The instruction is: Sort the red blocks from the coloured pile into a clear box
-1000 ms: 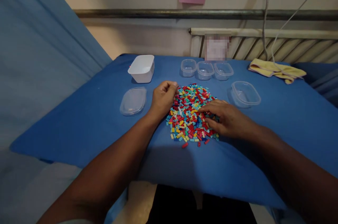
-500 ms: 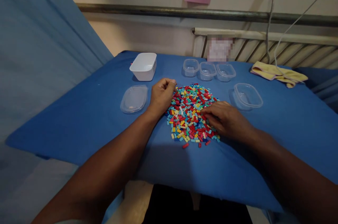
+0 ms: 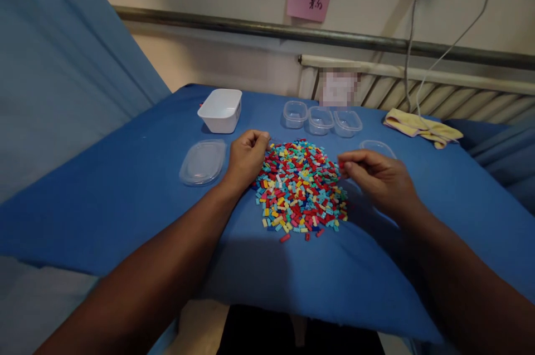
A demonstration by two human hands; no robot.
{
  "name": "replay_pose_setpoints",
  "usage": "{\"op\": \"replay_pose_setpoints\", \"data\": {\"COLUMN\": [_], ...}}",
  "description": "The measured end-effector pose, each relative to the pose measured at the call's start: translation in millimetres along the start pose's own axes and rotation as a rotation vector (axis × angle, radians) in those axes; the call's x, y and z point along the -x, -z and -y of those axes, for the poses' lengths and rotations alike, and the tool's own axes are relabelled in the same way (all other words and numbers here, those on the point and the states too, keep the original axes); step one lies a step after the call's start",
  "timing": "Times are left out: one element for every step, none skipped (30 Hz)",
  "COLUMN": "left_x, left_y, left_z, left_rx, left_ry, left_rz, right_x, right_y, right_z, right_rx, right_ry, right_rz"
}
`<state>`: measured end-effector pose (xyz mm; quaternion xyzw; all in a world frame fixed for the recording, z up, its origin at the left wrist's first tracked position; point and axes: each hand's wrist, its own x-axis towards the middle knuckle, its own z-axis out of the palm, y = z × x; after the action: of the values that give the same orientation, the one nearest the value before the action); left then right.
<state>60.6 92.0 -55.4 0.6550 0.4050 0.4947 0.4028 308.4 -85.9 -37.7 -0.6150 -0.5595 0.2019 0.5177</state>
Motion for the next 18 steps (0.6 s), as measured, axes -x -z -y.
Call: {"op": "replay_pose_setpoints", "data": {"left_x": [0.0, 0.0, 0.0, 0.0, -0.1, -0.3, -0.6, -0.9, -1.2, -1.6, -1.8, -2.0, -2.0, -1.8, -1.6, -1.4, -1.1, -0.9], "left_y": [-0.1, -0.4, -0.7, -1.1, -1.4, -1.6, -1.7, -1.7, -1.7, -1.5, -1.4, -1.4, -1.4, -1.5, -1.6, -1.9, -2.2, -2.5], "left_z": [-0.5, -1.1, -1.6, -1.9, -2.0, -1.8, -1.5, -1.0, -0.5, -0.1, 0.2, 0.4, 0.5, 0.4, 0.4, 0.3, 0.2, 0.2], "left_rx": [-0.004, -0.006, -0.007, -0.007, -0.009, -0.011, -0.012, -0.012, -0.013, -0.014, -0.013, -0.010, -0.008, -0.008, -0.011, -0.018, -0.026, -0.033], "left_ry": [0.005, 0.004, 0.000, -0.006, -0.009, -0.008, -0.006, -0.003, 0.000, 0.002, 0.002, 0.002, -0.001, -0.003, -0.004, -0.004, -0.003, -0.001], "left_rz": [0.001, 0.003, 0.008, 0.010, 0.013, 0.014, 0.013, 0.011, 0.010, 0.008, 0.007, 0.007, 0.007, 0.008, 0.009, 0.012, 0.012, 0.012], "right_x": [-3.0, -6.1, -9.2, -12.2, -15.0, -17.5, -19.6, -21.4, -22.7, -23.6, -23.9, -23.7, -23.1, -22.0, -20.7, -19.3, -18.1, -17.4], "right_y": [9.6, 19.6, 29.6, 39.2, 48.0, 55.7, 62.2, 67.4, 71.1, 73.3, 73.6, 72.0, 68.3, 62.5, 54.8, 45.6, 35.6, 25.2], "right_z": [-2.0, -5.3, -9.6, -14.9, -20.8, -26.8, -32.5, -37.4, -41.2, -43.7, -44.8, -44.9, -44.0, -42.5, -40.8, -39.1, -37.9, -37.2], "right_rx": [0.049, 0.116, 0.198, 0.286, 0.371, 0.443, 0.502, 0.550, 0.589, 0.617, 0.633, 0.634, 0.623, 0.603, 0.583, 0.566, 0.554, 0.546], "right_ry": [0.037, 0.075, 0.108, 0.134, 0.152, 0.164, 0.173, 0.181, 0.191, 0.200, 0.207, 0.217, 0.233, 0.257, 0.290, 0.325, 0.358, 0.381], "right_rz": [-0.063, -0.132, -0.196, -0.242, -0.262, -0.258, -0.242, -0.220, -0.209, -0.214, -0.229, -0.245, -0.249, -0.233, -0.193, -0.129, -0.055, 0.019]}}
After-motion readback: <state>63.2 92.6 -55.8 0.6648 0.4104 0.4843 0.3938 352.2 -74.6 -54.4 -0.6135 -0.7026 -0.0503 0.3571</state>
